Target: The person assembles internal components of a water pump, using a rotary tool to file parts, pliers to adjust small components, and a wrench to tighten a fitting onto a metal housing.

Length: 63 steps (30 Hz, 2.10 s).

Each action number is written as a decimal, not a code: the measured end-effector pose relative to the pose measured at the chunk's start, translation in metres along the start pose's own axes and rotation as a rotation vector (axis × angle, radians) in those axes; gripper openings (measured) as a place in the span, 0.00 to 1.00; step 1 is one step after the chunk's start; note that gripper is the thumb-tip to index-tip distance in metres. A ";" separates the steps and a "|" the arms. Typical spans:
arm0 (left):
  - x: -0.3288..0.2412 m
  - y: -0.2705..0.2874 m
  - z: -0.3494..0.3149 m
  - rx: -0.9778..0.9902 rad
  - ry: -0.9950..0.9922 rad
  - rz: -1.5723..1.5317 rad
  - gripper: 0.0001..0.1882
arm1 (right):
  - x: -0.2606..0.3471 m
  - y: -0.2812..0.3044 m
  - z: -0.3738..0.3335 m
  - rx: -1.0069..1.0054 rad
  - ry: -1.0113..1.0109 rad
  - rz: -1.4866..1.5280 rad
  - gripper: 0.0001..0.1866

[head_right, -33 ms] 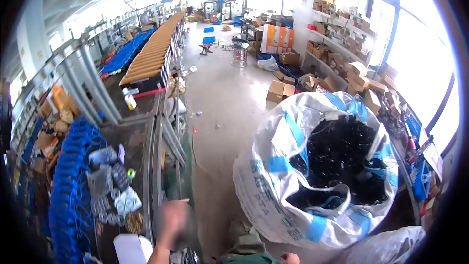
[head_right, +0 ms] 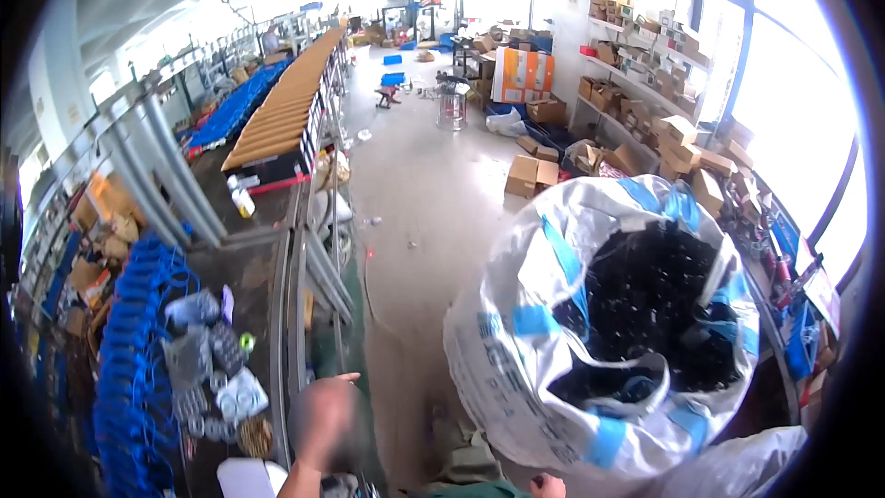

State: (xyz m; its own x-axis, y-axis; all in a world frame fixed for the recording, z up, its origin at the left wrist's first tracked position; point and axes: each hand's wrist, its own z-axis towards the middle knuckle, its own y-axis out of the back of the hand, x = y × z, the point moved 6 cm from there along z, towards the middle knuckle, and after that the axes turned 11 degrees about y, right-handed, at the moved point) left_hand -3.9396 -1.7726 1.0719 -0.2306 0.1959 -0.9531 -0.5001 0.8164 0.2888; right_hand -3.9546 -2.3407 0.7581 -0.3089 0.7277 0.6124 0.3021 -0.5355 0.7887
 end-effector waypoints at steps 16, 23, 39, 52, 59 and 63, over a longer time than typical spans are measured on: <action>0.296 0.059 0.457 0.012 1.112 0.324 0.21 | 0.337 0.071 0.947 -0.101 0.187 0.268 0.13; 0.340 0.029 0.794 -0.035 1.106 0.316 0.21 | 0.120 -0.130 1.208 0.441 -0.007 -0.066 0.26; 0.200 -0.037 1.753 0.069 0.744 0.458 0.21 | 0.018 -0.076 1.566 -0.062 -1.149 0.496 0.15; 0.239 -0.055 2.061 -0.379 0.978 0.211 0.20 | 0.130 0.011 2.570 0.225 -0.201 -0.059 0.18; 0.232 -0.049 2.350 0.429 0.625 1.071 0.19 | 0.215 0.023 2.840 0.110 -0.337 0.243 0.18; 0.201 -0.028 2.630 0.141 0.669 0.868 0.22 | 0.222 0.001 2.882 0.209 -0.526 0.237 0.19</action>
State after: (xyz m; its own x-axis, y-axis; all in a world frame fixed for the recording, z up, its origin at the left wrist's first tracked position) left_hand -1.7766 -0.3275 0.6344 -0.8835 0.4335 -0.1775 0.1403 0.6064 0.7827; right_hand -1.4236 -0.9446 0.7374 0.2591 0.7420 0.6184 0.4954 -0.6517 0.5744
